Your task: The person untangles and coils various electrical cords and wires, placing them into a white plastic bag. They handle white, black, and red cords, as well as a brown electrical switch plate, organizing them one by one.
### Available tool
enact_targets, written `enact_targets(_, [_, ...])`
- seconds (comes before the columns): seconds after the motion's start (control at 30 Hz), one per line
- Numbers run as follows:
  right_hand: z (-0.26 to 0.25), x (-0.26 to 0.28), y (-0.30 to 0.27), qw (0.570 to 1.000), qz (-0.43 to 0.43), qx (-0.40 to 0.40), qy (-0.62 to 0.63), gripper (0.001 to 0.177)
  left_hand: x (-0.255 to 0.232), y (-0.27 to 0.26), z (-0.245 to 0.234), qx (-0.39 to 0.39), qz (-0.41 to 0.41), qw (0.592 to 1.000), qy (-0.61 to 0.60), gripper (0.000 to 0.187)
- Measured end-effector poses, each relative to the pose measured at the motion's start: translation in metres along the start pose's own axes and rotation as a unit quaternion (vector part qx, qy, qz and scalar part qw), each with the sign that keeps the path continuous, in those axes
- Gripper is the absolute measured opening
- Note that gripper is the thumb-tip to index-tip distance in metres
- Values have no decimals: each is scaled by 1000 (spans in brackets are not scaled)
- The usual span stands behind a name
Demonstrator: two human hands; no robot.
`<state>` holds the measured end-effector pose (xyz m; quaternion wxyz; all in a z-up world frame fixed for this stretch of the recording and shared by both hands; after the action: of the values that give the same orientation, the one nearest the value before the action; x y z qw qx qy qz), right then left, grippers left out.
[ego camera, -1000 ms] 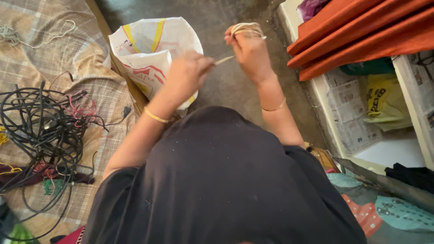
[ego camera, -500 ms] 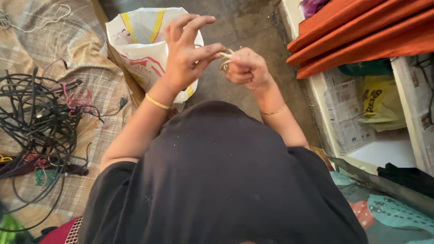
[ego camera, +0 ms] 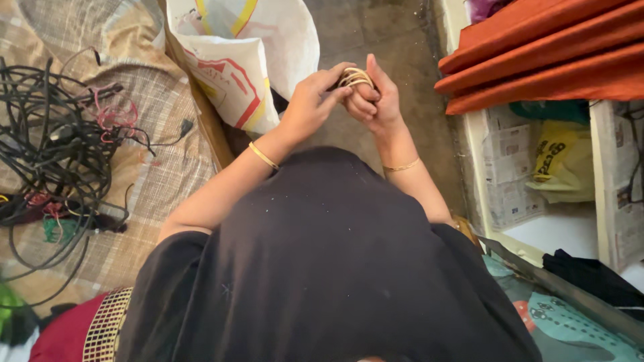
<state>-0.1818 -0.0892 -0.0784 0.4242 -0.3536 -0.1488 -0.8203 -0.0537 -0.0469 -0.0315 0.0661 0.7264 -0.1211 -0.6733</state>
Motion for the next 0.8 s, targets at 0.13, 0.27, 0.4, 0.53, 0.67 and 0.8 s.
enact_targets(0.13, [-17,-21,13,982,18,-160,-104,65,20,-5,-13,-34,-32,999,-13,21])
enact_targets(0.27, [-44,-38,17,884,33,-376,-275,51,50,-18,-22,-71,-91,992,48,11])
enact_targets(0.4, [-61,-38,25,866,-52,-363,-341,24,83,-22,-40,-128,-32,972,193,15])
enact_targets(0.53, [-87,-51,16,872,-13,-379,-309,24,152,-8,-77,-168,-69,972,151,18])
enact_targets(0.67, [-90,-74,12,881,15,-363,-304,31,222,19,-90,-172,-57,974,134,18])
enact_targets(0.8, [-89,-88,14,872,31,-363,-326,36,280,42,-88,-122,-7,974,193,30])
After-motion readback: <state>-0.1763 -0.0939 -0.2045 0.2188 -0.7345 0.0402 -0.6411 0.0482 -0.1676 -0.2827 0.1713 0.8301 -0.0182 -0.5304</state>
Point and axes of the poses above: each hand's wrist, its own y-axis towards the middle knuckle, its own z-axis out of the palm, x = y × z, the point moved 7 cm from there along y, towards the middle knuckle, and after that the axes turned 7 degrees about -y, right-handed, at the moved point
